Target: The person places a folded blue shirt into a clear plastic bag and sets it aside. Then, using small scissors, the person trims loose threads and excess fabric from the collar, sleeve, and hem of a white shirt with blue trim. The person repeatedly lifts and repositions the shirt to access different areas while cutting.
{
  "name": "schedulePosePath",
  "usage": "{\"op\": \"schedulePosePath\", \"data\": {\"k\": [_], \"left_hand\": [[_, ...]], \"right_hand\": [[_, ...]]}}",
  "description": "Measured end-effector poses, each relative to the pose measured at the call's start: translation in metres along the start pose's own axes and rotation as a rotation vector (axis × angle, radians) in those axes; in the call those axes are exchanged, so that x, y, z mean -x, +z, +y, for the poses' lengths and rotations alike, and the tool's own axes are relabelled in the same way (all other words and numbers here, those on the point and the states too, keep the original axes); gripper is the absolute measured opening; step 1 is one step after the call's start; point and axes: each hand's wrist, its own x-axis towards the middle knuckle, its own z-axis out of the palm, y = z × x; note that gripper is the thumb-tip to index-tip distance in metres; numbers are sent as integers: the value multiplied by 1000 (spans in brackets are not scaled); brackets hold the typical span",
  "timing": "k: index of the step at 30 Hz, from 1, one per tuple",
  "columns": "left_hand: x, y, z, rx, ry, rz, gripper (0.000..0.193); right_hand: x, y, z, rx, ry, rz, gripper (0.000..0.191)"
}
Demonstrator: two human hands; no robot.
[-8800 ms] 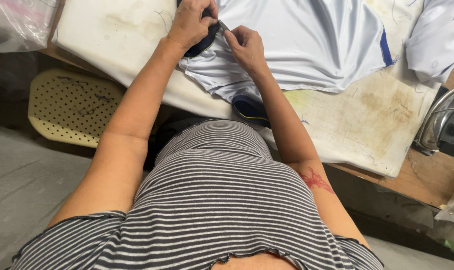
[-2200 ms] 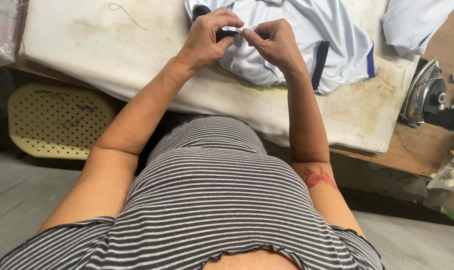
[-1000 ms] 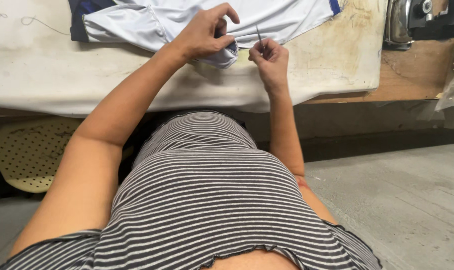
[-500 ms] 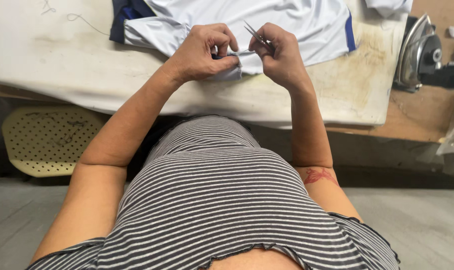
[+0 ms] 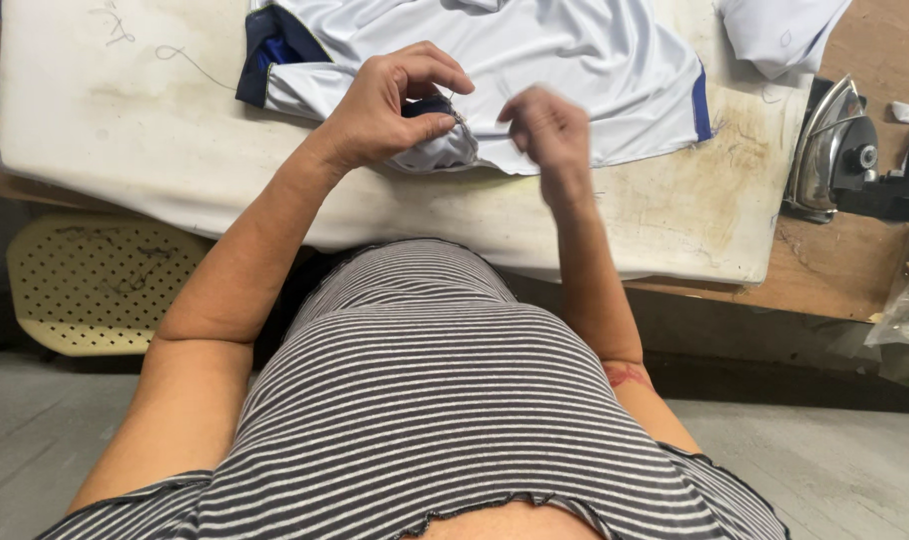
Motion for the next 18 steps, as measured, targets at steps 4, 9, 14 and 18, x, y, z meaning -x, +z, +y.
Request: {"op": "schedulePosePath", "data": {"k": [4,9,14,18], "left_hand": [[2,-1,3,-84,-29,-8,33],[-2,-1,6,-124,-37,-7,34],[-4,-2,11,-102,38,-13,34],[-1,-4,-3,-121,-13,-14,36]], "right_hand": [[10,9,27,-68,127,-110,34],[0,14,41,-75,138,-115,38],[-1,15,36,-60,88,-107,39],[3,19,35,41,35,-72,39]]}}
